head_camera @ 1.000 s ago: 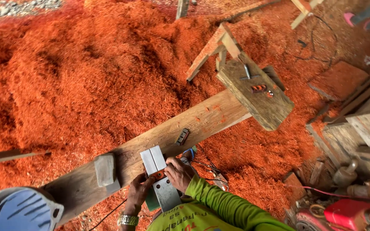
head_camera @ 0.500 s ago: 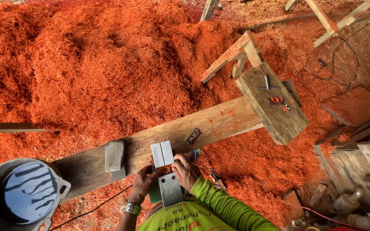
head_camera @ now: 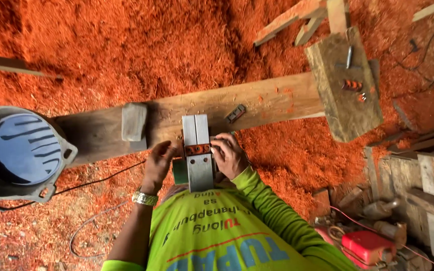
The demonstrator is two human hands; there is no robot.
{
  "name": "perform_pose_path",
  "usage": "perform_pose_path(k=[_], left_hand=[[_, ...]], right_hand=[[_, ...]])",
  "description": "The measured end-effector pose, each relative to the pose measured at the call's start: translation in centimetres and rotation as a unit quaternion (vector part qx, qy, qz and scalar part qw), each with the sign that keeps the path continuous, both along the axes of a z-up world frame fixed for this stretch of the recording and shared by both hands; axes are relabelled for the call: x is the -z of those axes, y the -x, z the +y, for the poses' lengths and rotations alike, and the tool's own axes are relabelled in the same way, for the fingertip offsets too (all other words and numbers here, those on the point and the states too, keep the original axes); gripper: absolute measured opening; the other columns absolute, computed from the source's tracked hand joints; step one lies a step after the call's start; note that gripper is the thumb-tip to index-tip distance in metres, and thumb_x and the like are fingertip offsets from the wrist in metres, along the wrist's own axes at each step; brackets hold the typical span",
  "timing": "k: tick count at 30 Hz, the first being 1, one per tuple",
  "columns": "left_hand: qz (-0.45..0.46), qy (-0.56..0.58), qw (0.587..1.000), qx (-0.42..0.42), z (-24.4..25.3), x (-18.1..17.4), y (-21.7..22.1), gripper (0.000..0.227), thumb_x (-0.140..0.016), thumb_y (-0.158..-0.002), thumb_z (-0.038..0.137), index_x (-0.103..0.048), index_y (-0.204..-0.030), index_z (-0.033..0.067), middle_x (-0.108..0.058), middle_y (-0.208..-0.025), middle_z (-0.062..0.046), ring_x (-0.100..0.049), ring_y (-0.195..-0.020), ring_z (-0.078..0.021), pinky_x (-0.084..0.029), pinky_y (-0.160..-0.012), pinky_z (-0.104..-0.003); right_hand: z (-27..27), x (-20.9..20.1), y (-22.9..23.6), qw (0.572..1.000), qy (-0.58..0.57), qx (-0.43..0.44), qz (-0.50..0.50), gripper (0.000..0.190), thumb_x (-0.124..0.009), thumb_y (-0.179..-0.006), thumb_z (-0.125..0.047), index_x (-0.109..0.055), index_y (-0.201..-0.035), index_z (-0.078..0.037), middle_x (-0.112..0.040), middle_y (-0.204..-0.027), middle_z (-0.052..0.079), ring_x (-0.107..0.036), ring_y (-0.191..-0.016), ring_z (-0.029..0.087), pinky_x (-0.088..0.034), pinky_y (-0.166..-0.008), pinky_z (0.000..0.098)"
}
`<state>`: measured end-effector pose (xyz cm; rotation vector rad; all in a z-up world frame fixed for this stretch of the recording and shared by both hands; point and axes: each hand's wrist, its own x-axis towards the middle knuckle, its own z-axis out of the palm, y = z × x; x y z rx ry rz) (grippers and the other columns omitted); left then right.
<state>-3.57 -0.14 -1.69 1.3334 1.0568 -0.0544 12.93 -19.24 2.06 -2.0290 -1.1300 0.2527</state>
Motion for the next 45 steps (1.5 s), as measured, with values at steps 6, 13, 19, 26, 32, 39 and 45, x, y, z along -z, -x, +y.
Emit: perform_pose_path(k=[6,13,19,26,32,39,45], left_hand=[[-0.128,0.147,0.953,-0.231,-0.8,-8.8,-0.6,0.041,-0.059,-0.105,0.035,-0.066,-0.121,-0.0019,-0.069,-0.099,-0.009,-0.056,-0.08,-0.0134,-0.044,-0.072,-0.027],[-0.231,0.404,0.864,-0.192,-1.2,-9.1,-4.4,0.049,-0.048,-0.104,0.048,-0.067,-0.125,0.0083,-0.072,-0.118,-0.009,-0.067,-0.1,-0.021,-0.045,-0.081,-0.031],[-0.235,0.383,0.883,-0.137,-1.2,-10.0,-5.5,0.059,-0.044,-0.102,0.054,-0.062,-0.134,0.0079,-0.068,-0.126,-0.008,-0.063,-0.098,-0.0209,-0.036,-0.072,-0.029],[-0.266,0.404,0.859,-0.168,-1.7,-9.7,-4.9,0.057,-0.044,-0.103,0.051,-0.063,-0.135,0.0066,-0.068,-0.128,-0.008,-0.064,-0.112,-0.0197,-0.046,-0.093,-0.03],[-0.268,0.385,0.863,-0.19,-1.2,-6.5,-3.6,0.047,-0.046,-0.106,0.044,-0.065,-0.126,0.0061,-0.07,-0.115,-0.009,-0.067,-0.108,-0.0223,-0.051,-0.095,-0.034],[-0.139,0.072,0.973,-0.171,0.6,-2.1,-0.6,0.032,-0.075,-0.096,0.025,-0.071,-0.118,0.0015,-0.068,-0.097,-0.011,-0.062,-0.09,-0.0176,-0.054,-0.08,-0.035],[-0.084,0.053,0.995,0.01,-0.5,-0.5,0.7,0.055,-0.076,-0.09,0.015,-0.059,-0.142,0.0094,-0.07,-0.12,-0.018,-0.069,-0.11,-0.0377,-0.054,-0.096,-0.051]], right_hand=[[0.9,-3.1,2.1,0.995,-0.062,-0.022,0.073,0.021,-0.073,-0.091,-0.009,-0.074,-0.111,-0.011,-0.068,-0.091,0.005,-0.063,-0.057,0.018,-0.051,-0.044,0.0278],[4.3,-5.4,2.1,0.989,-0.123,-0.037,0.076,0.027,-0.076,-0.091,-0.008,-0.075,-0.117,-0.01,-0.071,-0.089,0.004,-0.063,-0.06,0.014,-0.052,-0.048,0.0243],[4.4,-6.1,1.1,0.993,-0.099,-0.057,0.028,0.025,-0.075,-0.09,-0.004,-0.072,-0.115,-0.006,-0.067,-0.088,0.008,-0.069,-0.07,0.022,-0.057,-0.053,0.0287],[4.7,-4.9,1.1,0.995,-0.077,-0.063,0.0,0.013,-0.077,-0.09,-0.006,-0.071,-0.102,-0.005,-0.062,-0.09,0.009,-0.07,-0.078,0.027,-0.06,-0.064,0.0354],[5.0,-6.0,0.9,0.98,-0.093,-0.047,0.17,0.009,-0.071,-0.093,0.003,-0.066,-0.1,0.0,-0.069,-0.092,0.017,-0.073,-0.073,0.028,-0.062,-0.058,0.0313],[4.2,-1.8,-1.6,0.991,0.028,-0.053,0.118,0.01,-0.077,-0.089,-0.009,-0.075,-0.099,-0.012,-0.073,-0.087,0.009,-0.073,-0.077,0.026,-0.057,-0.056,0.0315],[4.7,1.8,-1.0,0.98,0.073,-0.099,0.158,0.02,-0.075,-0.086,-0.001,-0.081,-0.102,-0.014,-0.073,-0.097,0.009,-0.072,-0.095,0.028,-0.058,-0.085,0.039]])
